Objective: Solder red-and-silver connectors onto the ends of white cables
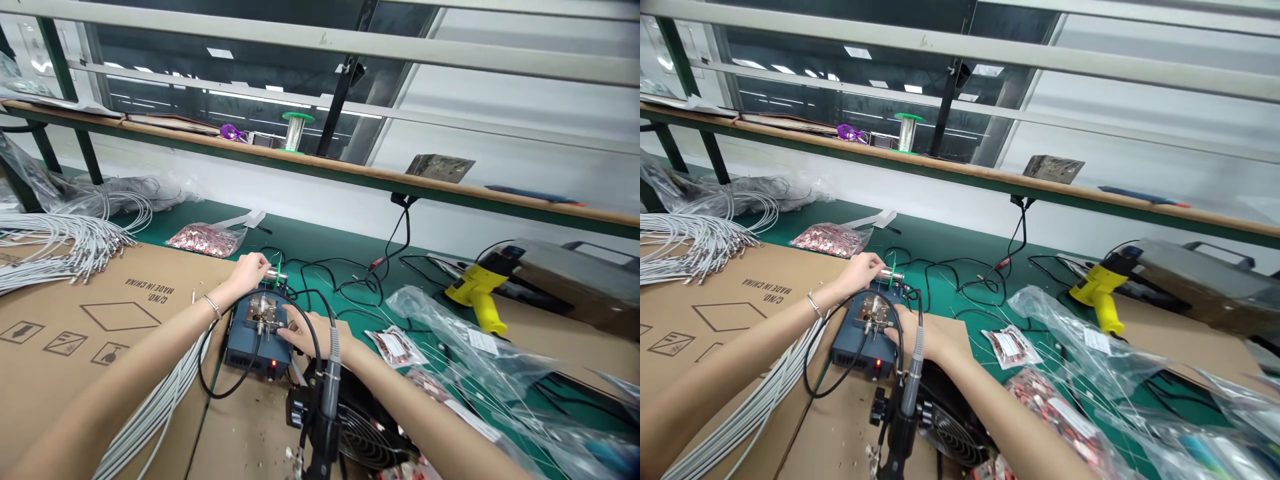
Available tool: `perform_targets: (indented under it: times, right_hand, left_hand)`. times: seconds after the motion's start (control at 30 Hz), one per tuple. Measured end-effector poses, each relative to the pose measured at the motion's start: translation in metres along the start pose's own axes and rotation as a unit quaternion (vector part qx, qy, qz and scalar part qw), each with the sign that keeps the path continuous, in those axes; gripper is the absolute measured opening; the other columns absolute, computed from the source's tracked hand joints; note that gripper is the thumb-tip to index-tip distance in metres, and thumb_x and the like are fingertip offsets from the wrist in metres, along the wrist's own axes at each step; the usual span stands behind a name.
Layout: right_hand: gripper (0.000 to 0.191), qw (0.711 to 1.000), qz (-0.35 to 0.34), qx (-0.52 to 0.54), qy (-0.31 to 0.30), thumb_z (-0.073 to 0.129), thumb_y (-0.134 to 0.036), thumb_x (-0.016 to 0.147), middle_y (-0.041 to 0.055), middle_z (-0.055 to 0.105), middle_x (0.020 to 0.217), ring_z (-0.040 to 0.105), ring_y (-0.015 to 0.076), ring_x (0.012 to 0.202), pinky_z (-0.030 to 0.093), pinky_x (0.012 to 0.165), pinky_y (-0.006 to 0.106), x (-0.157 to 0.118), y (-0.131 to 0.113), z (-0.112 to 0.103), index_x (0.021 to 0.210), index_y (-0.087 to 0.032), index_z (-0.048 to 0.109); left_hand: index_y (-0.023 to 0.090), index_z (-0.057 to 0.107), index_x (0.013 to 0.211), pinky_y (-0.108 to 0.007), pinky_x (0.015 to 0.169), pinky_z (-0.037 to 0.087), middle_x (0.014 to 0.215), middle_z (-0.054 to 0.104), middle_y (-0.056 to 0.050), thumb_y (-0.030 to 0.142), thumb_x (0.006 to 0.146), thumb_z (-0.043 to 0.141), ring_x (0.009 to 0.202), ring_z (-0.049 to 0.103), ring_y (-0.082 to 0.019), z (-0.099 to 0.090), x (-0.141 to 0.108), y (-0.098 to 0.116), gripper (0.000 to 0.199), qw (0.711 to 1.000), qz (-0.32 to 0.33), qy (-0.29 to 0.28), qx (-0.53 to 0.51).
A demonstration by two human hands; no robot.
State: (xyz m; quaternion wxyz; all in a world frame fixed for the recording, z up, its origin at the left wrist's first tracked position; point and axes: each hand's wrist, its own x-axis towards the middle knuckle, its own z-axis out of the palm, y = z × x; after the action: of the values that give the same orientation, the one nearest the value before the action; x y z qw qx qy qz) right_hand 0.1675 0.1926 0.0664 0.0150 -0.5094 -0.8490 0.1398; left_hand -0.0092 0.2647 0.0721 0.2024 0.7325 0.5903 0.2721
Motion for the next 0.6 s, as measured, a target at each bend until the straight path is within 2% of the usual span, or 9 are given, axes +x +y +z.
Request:
perform_targets:
  times: [0.17, 0.33, 0.5, 0.6]
  right_hand:
    - [0.049, 1.000, -0.013, -0.001, -0.011, 0.046, -0.036, 0.085, 0.0110, 0.070, 0.098, 0.063, 0.0302, 0.097, 0.047, 0.078, 0.036, -0.0020, -0.0019, -0.0021, 0.128, -0.012, 0.044]
    - [0.047, 1.000, -0.016, -0.001, -0.014, 0.045, -0.036, 0.085, 0.0102, 0.069, 0.098, 0.063, 0.0291, 0.098, 0.047, 0.079, 0.035, -0.0014, -0.0032, -0.0030, 0.127, -0.013, 0.045]
    - [0.055, 1.000, 0.003, -0.004, -0.017, 0.051, -0.039, 0.082, 0.0119, 0.069, 0.096, 0.062, 0.0324, 0.099, 0.048, 0.077, 0.037, 0.0044, -0.0042, -0.0011, 0.129, -0.011, 0.042]
    - [0.057, 1.000, -0.002, 0.002, -0.020, 0.054, -0.039, 0.080, 0.0106, 0.070, 0.091, 0.063, 0.0307, 0.096, 0.048, 0.078, 0.035, 0.0056, -0.0061, -0.0017, 0.129, -0.011, 0.043]
  left_hand:
    - [0.012, 0.059, 0.092, -0.026, 0.057, 0.051, 0.077, 0.061, -0.001, 0.034, 0.091, 0.049, 0.059, 0.057, -0.010, 0.0018, -0.0024, -0.0007, 0.024, 1.000, -0.002, -0.009, 0.000]
    - [0.012, 0.059, 0.093, -0.027, 0.058, 0.051, 0.079, 0.062, -0.001, 0.033, 0.090, 0.049, 0.061, 0.058, -0.010, 0.0028, -0.0027, 0.0000, 0.023, 1.000, -0.007, -0.024, 0.005]
    - [0.012, 0.061, 0.087, -0.030, 0.066, 0.052, 0.080, 0.063, -0.002, 0.033, 0.089, 0.052, 0.070, 0.060, -0.013, 0.0021, -0.0007, -0.0012, 0.023, 0.999, -0.011, -0.041, 0.029]
    - [0.012, 0.061, 0.083, -0.030, 0.064, 0.051, 0.077, 0.063, -0.001, 0.034, 0.088, 0.053, 0.069, 0.060, -0.013, 0.0042, -0.0010, -0.0037, 0.024, 0.997, -0.018, -0.065, 0.038]
